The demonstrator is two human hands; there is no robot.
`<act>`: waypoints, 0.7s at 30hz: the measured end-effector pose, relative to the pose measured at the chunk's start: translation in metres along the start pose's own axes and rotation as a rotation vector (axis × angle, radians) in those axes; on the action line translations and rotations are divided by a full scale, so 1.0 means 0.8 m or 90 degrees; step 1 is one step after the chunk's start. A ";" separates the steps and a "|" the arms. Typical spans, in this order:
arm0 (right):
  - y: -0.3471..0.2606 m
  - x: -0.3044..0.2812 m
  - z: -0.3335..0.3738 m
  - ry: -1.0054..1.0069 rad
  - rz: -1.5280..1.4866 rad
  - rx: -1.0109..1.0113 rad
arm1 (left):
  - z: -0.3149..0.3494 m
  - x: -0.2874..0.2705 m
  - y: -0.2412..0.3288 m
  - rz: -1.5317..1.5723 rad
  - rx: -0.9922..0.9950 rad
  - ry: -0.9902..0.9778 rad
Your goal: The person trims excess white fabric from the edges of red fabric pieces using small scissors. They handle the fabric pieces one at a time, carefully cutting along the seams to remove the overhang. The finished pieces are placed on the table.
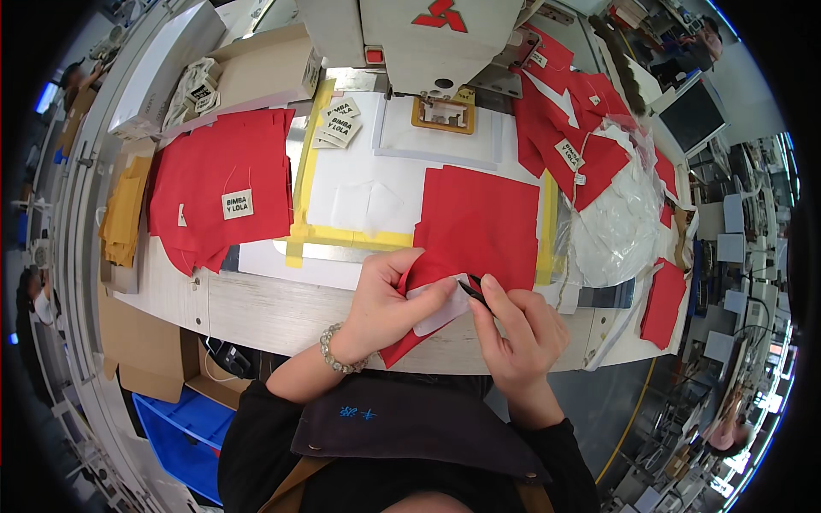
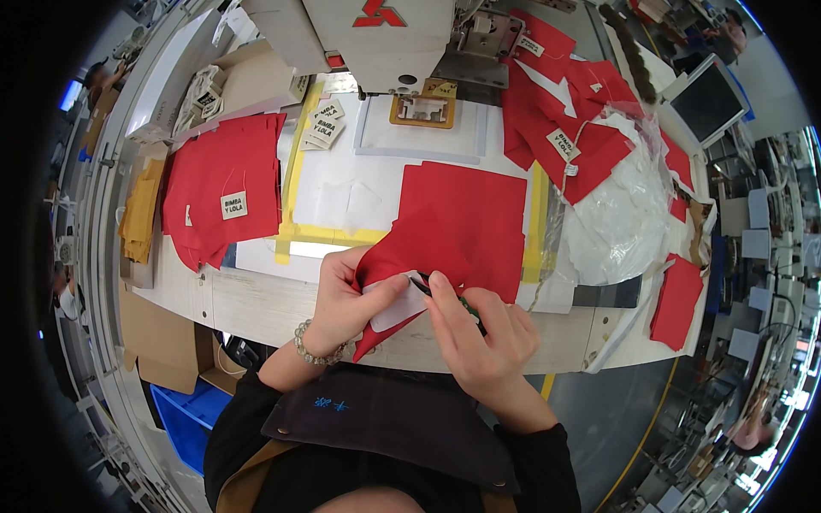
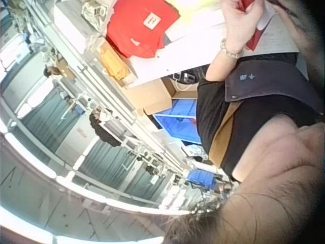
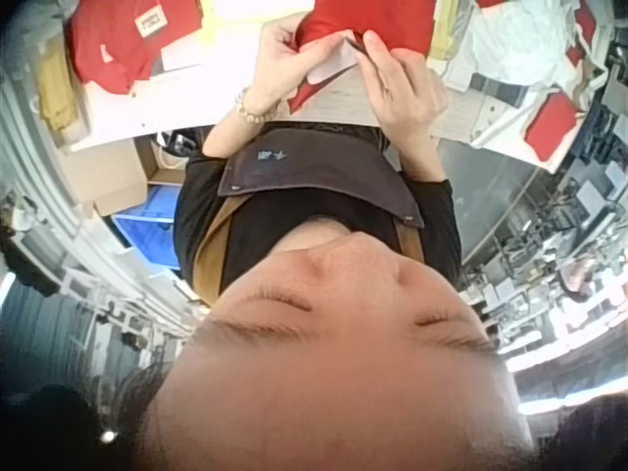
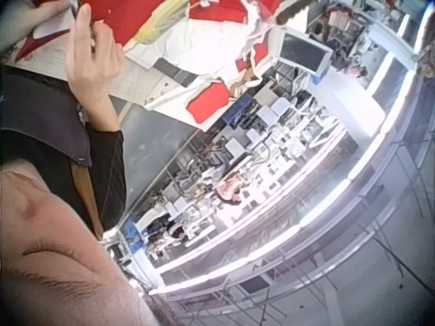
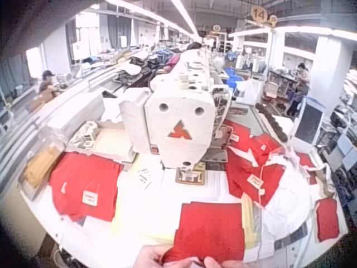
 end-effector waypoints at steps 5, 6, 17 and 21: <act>-0.001 0.000 0.001 0.026 0.032 -0.032 | 0.000 0.002 0.005 -0.011 -0.005 -0.005; -0.001 0.000 0.002 0.027 0.040 -0.038 | 0.001 0.002 0.005 -0.017 -0.005 -0.005; 0.009 0.003 0.011 0.041 0.109 -0.149 | 0.004 0.007 0.009 0.012 -0.039 -0.027; 0.012 0.006 0.010 0.048 0.080 -0.137 | 0.004 0.006 0.007 0.014 -0.016 -0.016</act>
Point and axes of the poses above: each hand's wrist, its own z-axis away from the middle knuckle, its own x-axis out of the palm, y = z × x, the point moved 3 cm from there along -z, towards the middle knuckle, and after that the axes turned 7 degrees about -z, right-handed, at the moved point
